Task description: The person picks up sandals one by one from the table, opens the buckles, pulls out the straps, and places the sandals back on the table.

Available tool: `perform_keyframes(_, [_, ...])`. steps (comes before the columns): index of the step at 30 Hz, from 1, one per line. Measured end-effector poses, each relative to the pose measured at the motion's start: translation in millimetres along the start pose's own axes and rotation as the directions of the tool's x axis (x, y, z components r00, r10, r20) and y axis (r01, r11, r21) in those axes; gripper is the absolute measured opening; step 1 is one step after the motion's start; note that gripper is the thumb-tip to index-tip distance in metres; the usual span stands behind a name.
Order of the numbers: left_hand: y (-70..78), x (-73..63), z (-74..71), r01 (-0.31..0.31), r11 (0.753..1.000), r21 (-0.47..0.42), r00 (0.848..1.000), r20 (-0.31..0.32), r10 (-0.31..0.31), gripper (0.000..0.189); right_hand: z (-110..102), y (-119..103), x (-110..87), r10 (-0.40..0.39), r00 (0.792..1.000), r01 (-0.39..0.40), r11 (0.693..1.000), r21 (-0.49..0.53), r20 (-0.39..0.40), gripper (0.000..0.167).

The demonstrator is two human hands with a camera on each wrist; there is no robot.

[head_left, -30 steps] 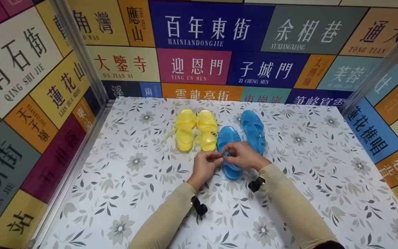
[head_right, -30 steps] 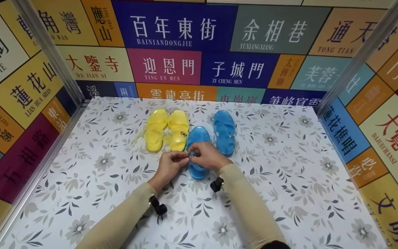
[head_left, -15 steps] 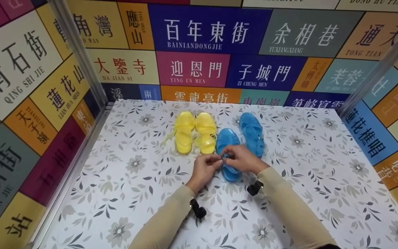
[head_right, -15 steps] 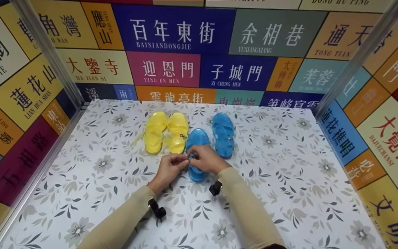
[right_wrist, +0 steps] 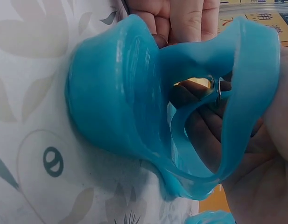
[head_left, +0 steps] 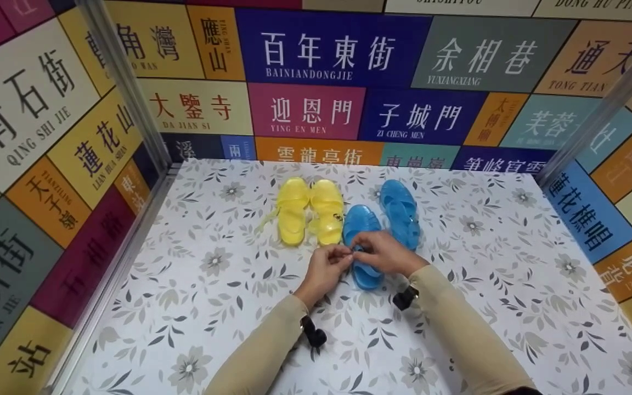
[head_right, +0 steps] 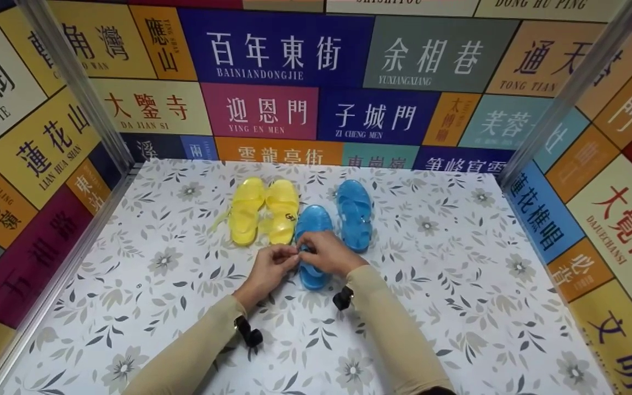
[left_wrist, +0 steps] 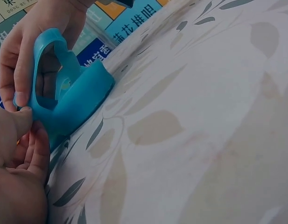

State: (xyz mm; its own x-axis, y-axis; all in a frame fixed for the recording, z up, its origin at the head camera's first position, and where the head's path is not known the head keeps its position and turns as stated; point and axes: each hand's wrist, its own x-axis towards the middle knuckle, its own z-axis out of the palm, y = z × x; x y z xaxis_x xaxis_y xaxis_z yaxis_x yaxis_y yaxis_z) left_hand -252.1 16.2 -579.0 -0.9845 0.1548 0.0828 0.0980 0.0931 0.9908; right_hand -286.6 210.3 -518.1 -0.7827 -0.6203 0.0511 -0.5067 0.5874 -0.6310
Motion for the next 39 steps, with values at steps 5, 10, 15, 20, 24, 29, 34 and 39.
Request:
perform_keyframes(5, [-0.8, -0.3, 0.6, -0.013, 1.000, 0.010, 1.000, 0.001, 0.013, 0.010, -0.7, 0.4, -0.3, -0.003, 1.000, 0.003, 1.000, -0.007, 0.018, 0.015])
perform_keyframes(10, [-0.1, -0.1, 2.4, -0.015, 1.000, -0.016, 1.000, -0.019, 0.015, 0.011, -2.3, -1.5, 0.3, 0.016, 0.999, -0.016, 1.000, 0.002, 0.034, 0.016])
perform_keyframes(15, [1.4, 0.7, 2.8, -0.013, 0.999, -0.046, 1.000, -0.012, 0.013, 0.011, -3.7, -2.8, 0.0, 0.027, 0.998, -0.029, 0.999, 0.030, 0.048, 0.016])
perform_keyframes(20, [0.4, 0.3, 3.2, 0.005, 0.998, -0.064, 1.000, -0.007, -0.005, 0.008, -4.7, -3.1, -1.7, 0.012, 0.998, -0.015, 0.999, 0.048, 0.060, 0.016])
perform_keyframes(24, [1.1, 0.5, 3.8, 0.044, 0.995, -0.095, 0.999, -0.022, -0.046, 0.007, -5.2, -4.1, -1.7, 0.026, 0.998, -0.028, 0.999, 0.033, 0.055, 0.015])
perform_keyframes(29, [2.5, 1.6, 3.5, 0.057, 0.989, -0.135, 0.998, -0.023, -0.061, 0.008, -4.2, -2.4, -2.1, 0.007, 0.999, -0.009, 0.999, 0.038, 0.042, 0.014])
perform_keyframes(34, [2.9, 2.0, 2.2, 0.052, 0.991, -0.127, 0.998, -0.036, -0.057, 0.007, -2.5, -0.9, -1.9, -0.023, 0.999, 0.022, 0.999, 0.035, 0.032, 0.014])
perform_keyframes(39, [0.0, 2.4, 1.3, 0.071, 0.988, -0.136, 0.994, -0.069, -0.081, 0.009, -3.2, -1.1, -0.3, -0.006, 0.999, 0.005, 1.000, 0.024, 0.037, 0.016])
